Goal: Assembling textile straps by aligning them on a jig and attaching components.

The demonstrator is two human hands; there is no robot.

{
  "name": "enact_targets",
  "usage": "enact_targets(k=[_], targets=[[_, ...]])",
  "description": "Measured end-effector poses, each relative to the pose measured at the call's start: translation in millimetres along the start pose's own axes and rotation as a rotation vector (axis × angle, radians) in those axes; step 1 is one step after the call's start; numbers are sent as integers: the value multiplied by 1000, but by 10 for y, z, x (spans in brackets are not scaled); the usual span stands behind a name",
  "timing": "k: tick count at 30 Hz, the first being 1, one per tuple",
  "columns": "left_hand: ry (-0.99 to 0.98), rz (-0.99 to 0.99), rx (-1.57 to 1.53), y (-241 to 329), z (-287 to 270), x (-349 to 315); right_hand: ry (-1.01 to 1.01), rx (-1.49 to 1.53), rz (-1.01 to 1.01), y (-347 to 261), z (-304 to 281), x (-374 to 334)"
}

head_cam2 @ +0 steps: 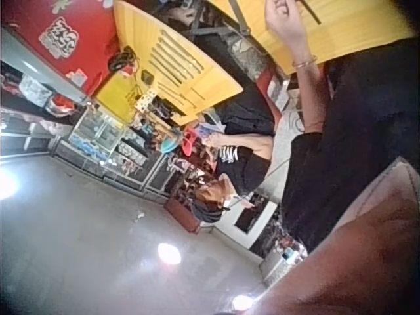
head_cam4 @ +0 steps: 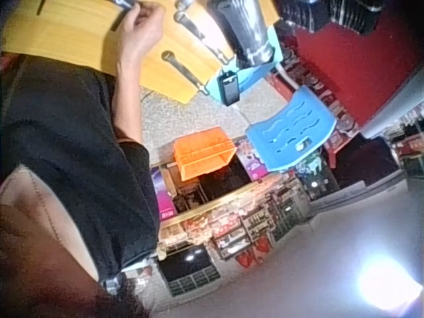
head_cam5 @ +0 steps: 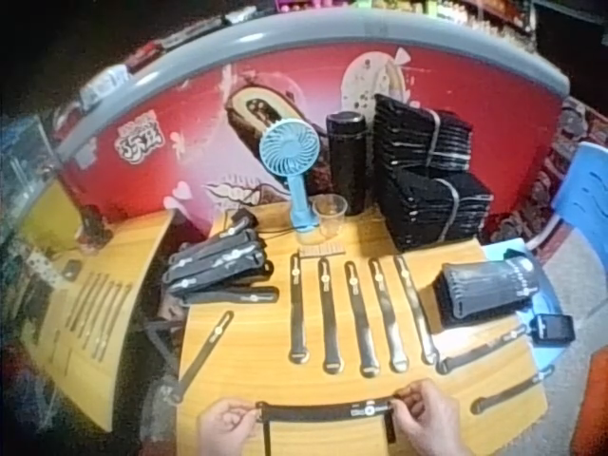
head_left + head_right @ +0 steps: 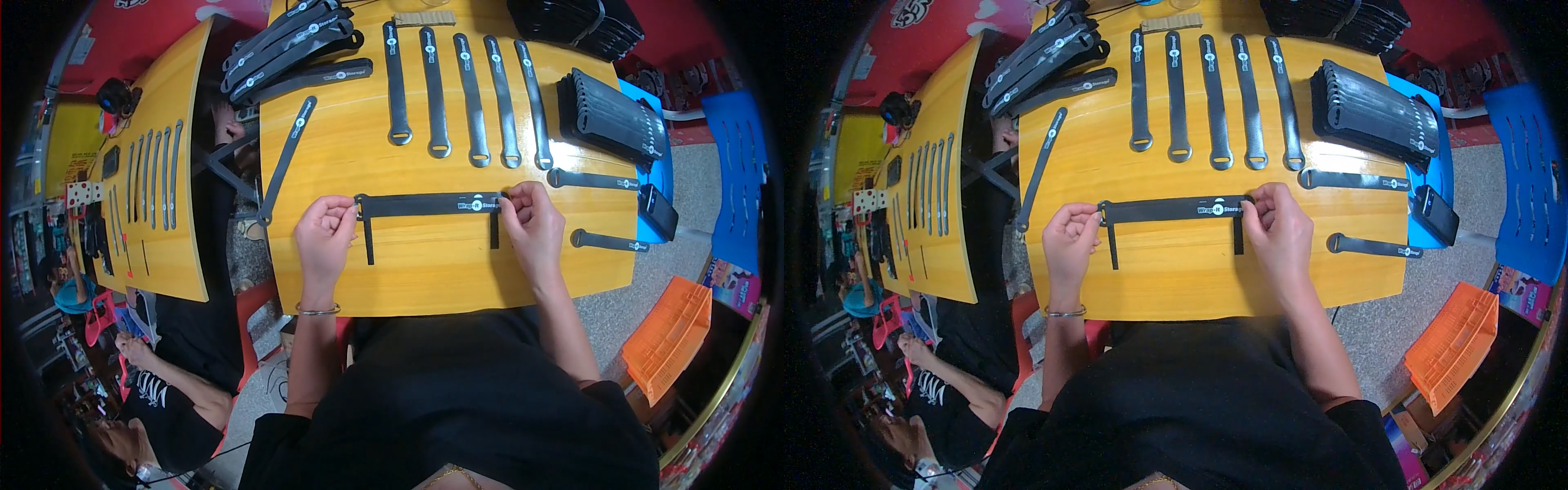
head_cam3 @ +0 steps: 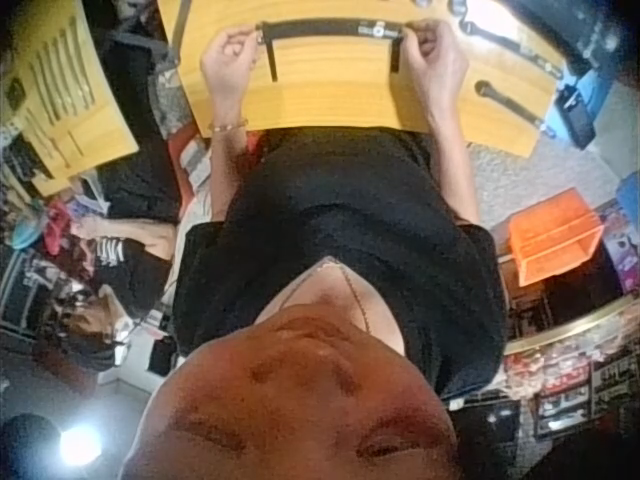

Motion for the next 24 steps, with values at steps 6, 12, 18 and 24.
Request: enact_targets(k=[6, 12, 18, 24], targets=[[37, 41, 33, 9, 15, -5, 13, -19, -20, -3, -2, -4], [39, 133, 80, 0, 10, -4, 6, -67, -34, -36, -21, -6], [86, 279, 276, 184, -10, -121, -27, 247, 127, 159, -58, -43], [-121, 718, 785, 661, 500, -431, -259, -290, -691, -569, 203, -444]])
Point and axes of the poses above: each hand's wrist, its own x-axis towards the middle knuckle, its own z-axis out of the palm, y = z × x, the point moved 6 cm from there along x, towards the middle knuckle, and after that the axes turned 3 degrees about -x, right-handed, at the moved point
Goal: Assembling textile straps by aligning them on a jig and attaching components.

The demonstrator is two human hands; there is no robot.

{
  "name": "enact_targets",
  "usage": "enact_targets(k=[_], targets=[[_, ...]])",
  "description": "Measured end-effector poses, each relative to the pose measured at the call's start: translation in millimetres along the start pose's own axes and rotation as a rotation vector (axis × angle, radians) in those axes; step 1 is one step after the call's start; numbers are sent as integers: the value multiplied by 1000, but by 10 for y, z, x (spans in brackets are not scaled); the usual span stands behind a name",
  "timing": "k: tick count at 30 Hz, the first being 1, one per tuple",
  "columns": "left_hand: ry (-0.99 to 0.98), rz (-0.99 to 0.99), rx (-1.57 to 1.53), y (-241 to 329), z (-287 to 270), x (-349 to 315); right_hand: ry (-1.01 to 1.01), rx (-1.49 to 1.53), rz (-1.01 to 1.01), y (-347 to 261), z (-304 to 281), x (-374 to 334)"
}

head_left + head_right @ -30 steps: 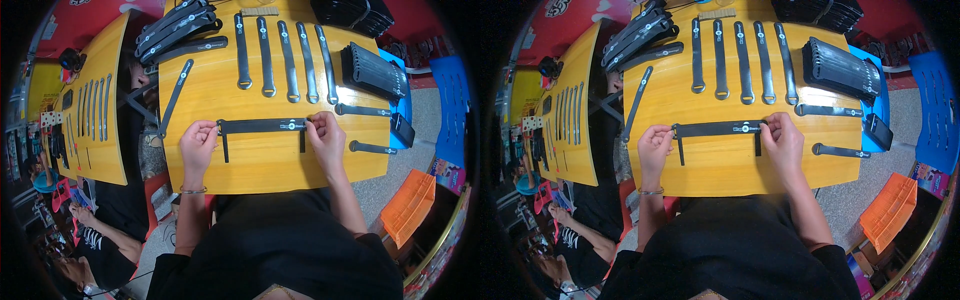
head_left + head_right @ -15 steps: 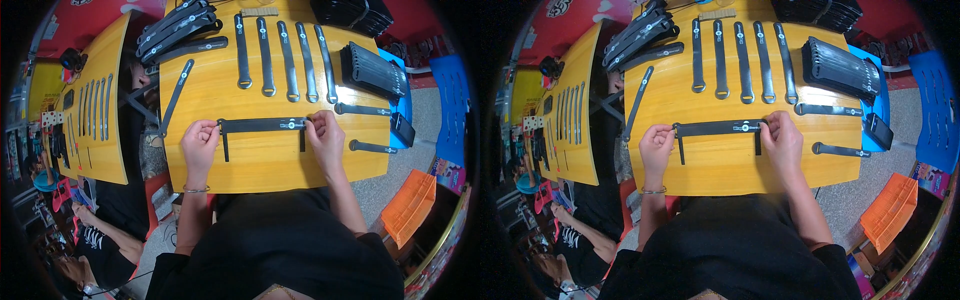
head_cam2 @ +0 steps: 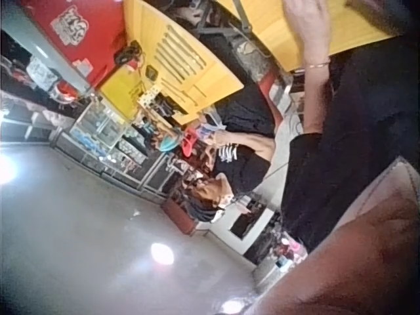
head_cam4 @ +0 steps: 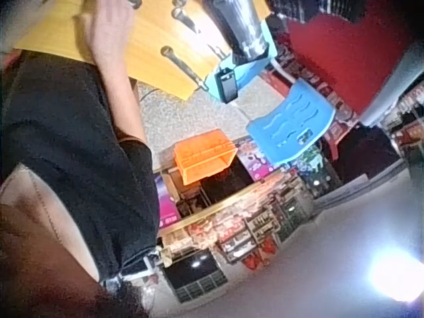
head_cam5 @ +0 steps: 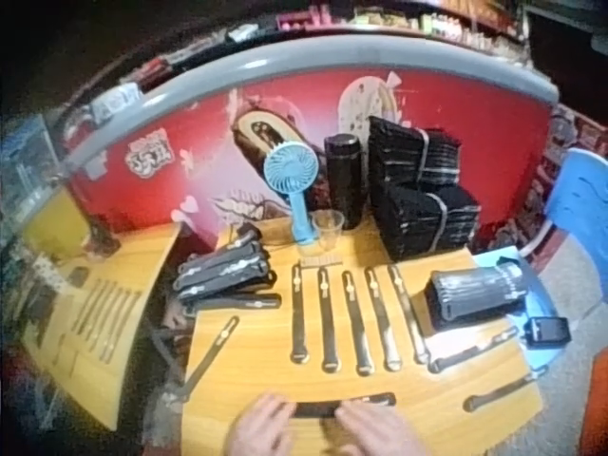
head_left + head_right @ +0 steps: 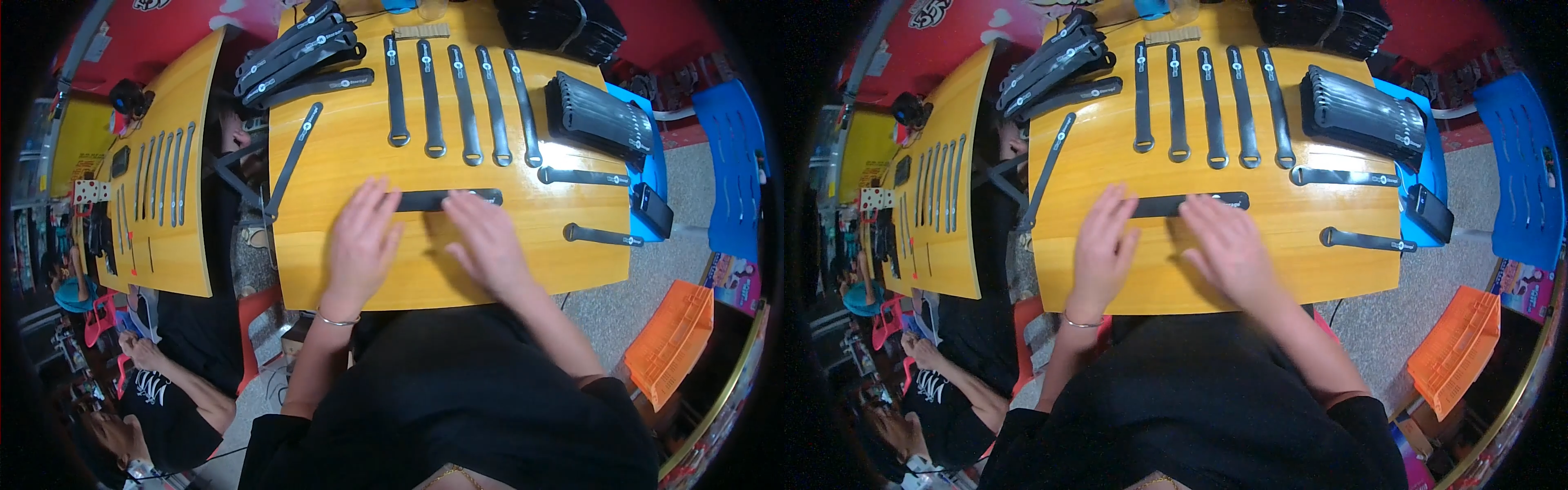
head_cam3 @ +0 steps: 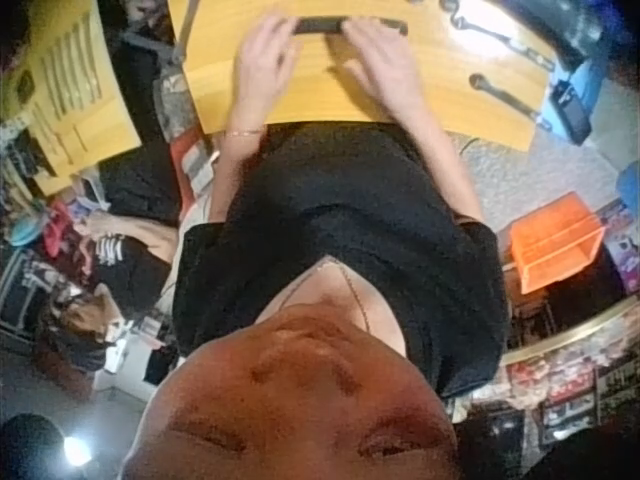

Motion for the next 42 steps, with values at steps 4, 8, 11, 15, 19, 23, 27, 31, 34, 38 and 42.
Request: enact_targets(k=[4, 8, 11, 15, 19, 23, 27, 31, 34, 38, 42], targets=[[-226, 52, -8, 44, 270, -83, -125, -133, 29, -96, 127, -94], [-212, 50, -45, -5, 210, -111, -83, -246, 253, 220, -21, -281], [-106, -134, -155, -235, 43, -53, -6, -137, 338, 398, -179, -401], [368, -223, 303, -876, -533, -2, 183, 68, 330, 346, -344, -407], [397, -370, 478, -1460, -701, -151, 149, 271, 351, 218, -296, -293], [261, -669, 185, -1652, -767, -394, 170, 316, 296, 140, -306, -247], [337, -599, 96, -1275, -1017, -512, -22, 727, 429, 241, -95, -337], [102, -194, -108, -415, -886, -369, -55, 1185, 466, -85, -129, -99], [-354, -137, -416, 172, -547, -293, -73, 1471, 485, -143, -79, -54], [-390, -129, -535, 256, -337, -349, -179, 1309, 406, -90, -103, -155], [-286, -247, -579, 66, -284, -341, -101, 1242, 597, 56, -117, -266]])
Point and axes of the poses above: each hand's wrist, its own x-axis towards the middle knuckle, its own z-axis out of the palm, y = z × x, the point moved 6 cm from there along x, towards the middle knuckle, and after that the axes turned 3 degrees about -x, right-handed, at the moved point
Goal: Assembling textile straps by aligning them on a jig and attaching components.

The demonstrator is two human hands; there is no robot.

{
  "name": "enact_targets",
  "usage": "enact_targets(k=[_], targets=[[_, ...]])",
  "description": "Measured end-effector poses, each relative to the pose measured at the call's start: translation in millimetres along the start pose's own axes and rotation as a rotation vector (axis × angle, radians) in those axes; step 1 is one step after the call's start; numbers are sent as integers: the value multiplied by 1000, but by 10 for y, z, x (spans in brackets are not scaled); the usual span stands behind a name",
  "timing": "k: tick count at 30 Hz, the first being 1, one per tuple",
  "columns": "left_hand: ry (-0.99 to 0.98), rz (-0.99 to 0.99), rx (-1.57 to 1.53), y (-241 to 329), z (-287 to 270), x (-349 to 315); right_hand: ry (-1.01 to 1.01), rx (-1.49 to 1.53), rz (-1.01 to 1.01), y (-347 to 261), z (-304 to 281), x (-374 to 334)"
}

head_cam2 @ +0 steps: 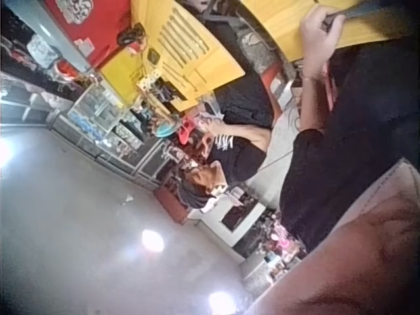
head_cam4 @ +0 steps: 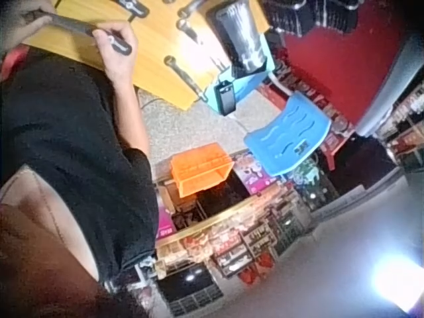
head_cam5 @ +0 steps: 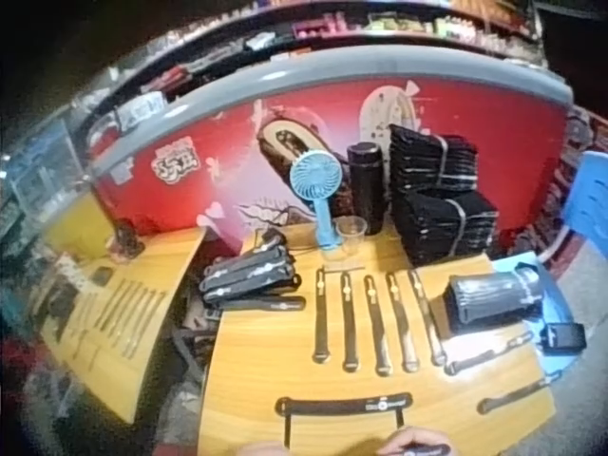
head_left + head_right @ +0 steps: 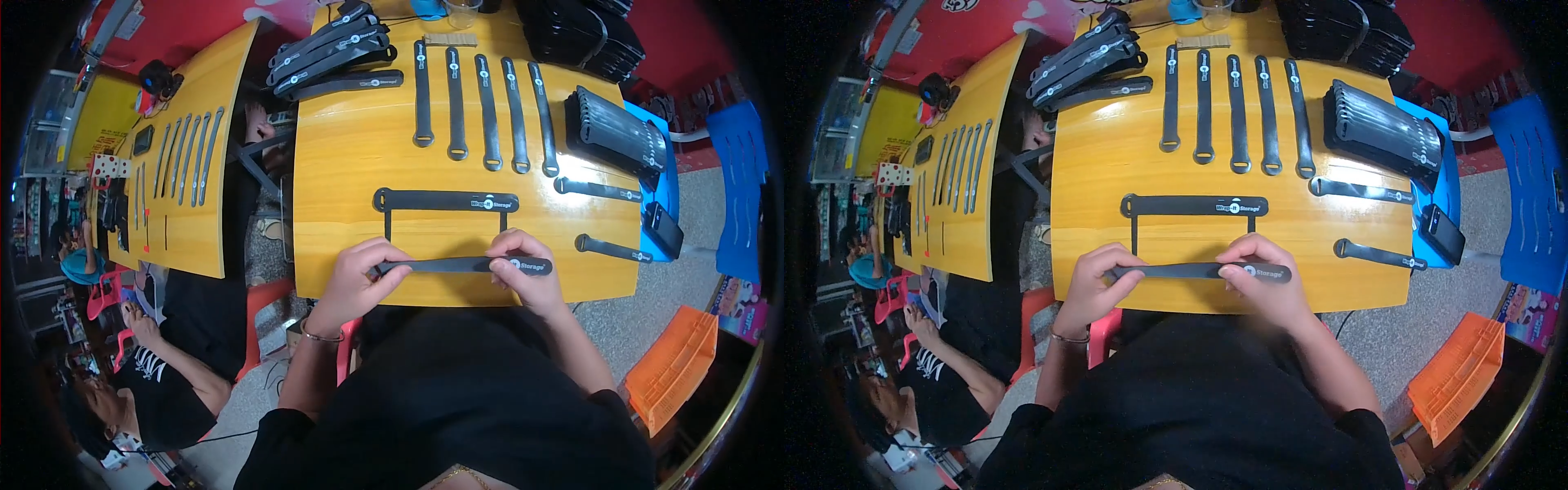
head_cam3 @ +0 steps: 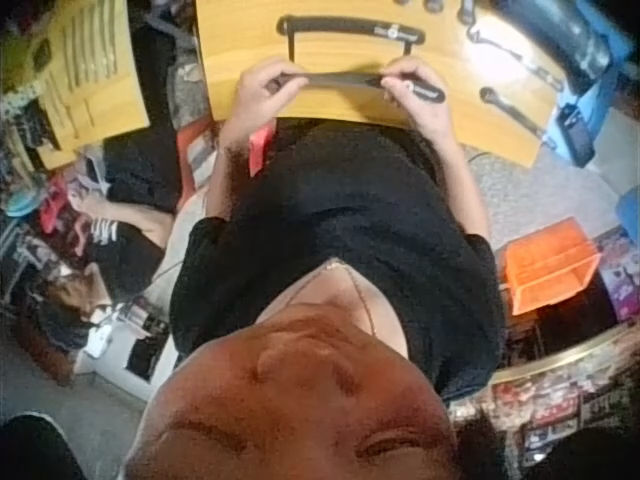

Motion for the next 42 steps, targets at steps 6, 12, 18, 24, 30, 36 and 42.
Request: enact_targets(k=[6, 12, 18, 24, 30, 36, 42], targets=[[163, -129, -405, -327, -47, 26, 84, 54, 13, 86, -84, 19], [290, -248, -526, -667, -168, 116, 296, -237, -53, 162, -291, 101], [368, -237, -527, -770, -240, 193, 314, -126, -55, 154, -349, 216], [425, -233, -556, -883, -222, 264, 378, -229, -22, 167, -404, 238], [463, -244, -512, -955, -234, 284, 412, -247, -56, 213, -471, 267], [478, -261, -462, -959, -224, 306, 478, -292, -75, 171, -520, 288], [487, -275, -448, -956, -217, 314, 460, -366, -94, 185, -539, 302]])
Point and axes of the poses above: each hand's wrist, its own x-axis towards the middle knuckle, its own z-axis out of the palm, y = z × x, the point moved 6 cm from there along x, towards the middle knuckle, and after that the axes turned 3 degrees about -x, right-handed, at the moved point
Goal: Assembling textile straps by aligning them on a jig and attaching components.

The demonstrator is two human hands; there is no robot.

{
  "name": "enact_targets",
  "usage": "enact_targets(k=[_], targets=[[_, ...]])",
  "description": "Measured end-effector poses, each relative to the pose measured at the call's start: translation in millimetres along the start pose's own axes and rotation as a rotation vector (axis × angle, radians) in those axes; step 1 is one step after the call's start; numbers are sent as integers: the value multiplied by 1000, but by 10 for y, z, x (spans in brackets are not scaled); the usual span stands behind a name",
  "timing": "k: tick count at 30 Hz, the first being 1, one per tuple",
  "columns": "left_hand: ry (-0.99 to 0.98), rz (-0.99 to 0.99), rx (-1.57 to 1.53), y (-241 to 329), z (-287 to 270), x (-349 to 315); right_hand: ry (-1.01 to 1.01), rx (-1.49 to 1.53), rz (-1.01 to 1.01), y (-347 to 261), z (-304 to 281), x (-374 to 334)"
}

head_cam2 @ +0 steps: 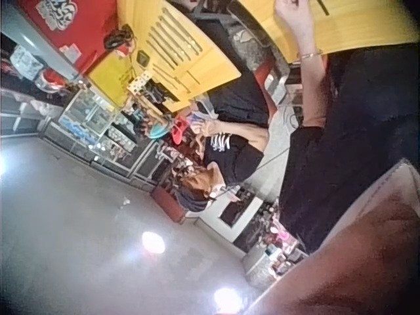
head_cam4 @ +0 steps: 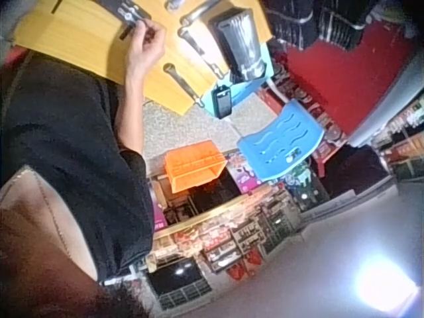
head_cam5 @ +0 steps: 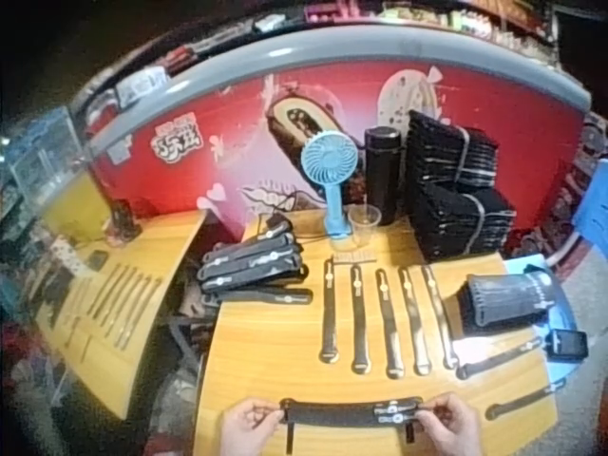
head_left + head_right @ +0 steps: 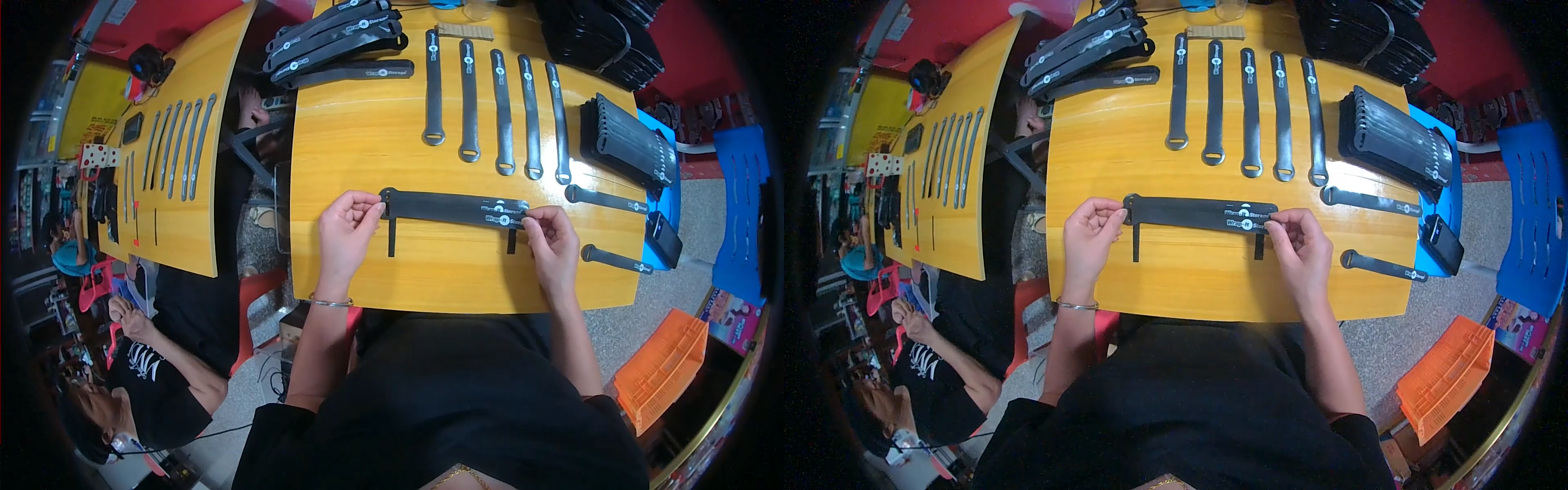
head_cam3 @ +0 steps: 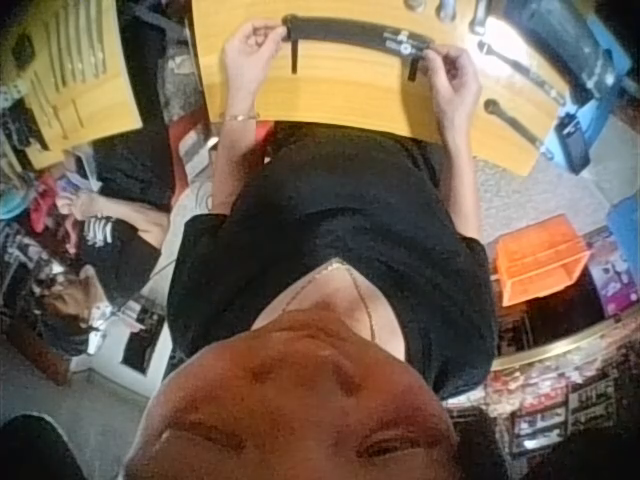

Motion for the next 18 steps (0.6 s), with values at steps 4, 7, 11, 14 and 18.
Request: enact_targets(k=[4, 7, 11, 14, 18], targets=[[12, 5, 10, -16, -6, 11, 8, -25, -18, 19, 2, 7], [20, -4, 23, -16, -7, 12, 12, -37, -42, 27, 8, 14], [29, -6, 38, -13, -6, 16, 18, -42, -38, 34, 5, 21], [22, -19, 31, 0, 0, 14, 24, -38, -29, 41, 7, 29], [22, -9, 28, -31, -6, 24, 23, -47, -29, 42, 12, 37]])
Point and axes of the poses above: each hand's wrist, its own x-axis towards the middle knuckle, its own z-axis out of the palm, y = z × x, the point moved 6 cm from there along x, towards the middle knuckle, and after that the axes turned 3 degrees about -x, right-handed, at the moved point
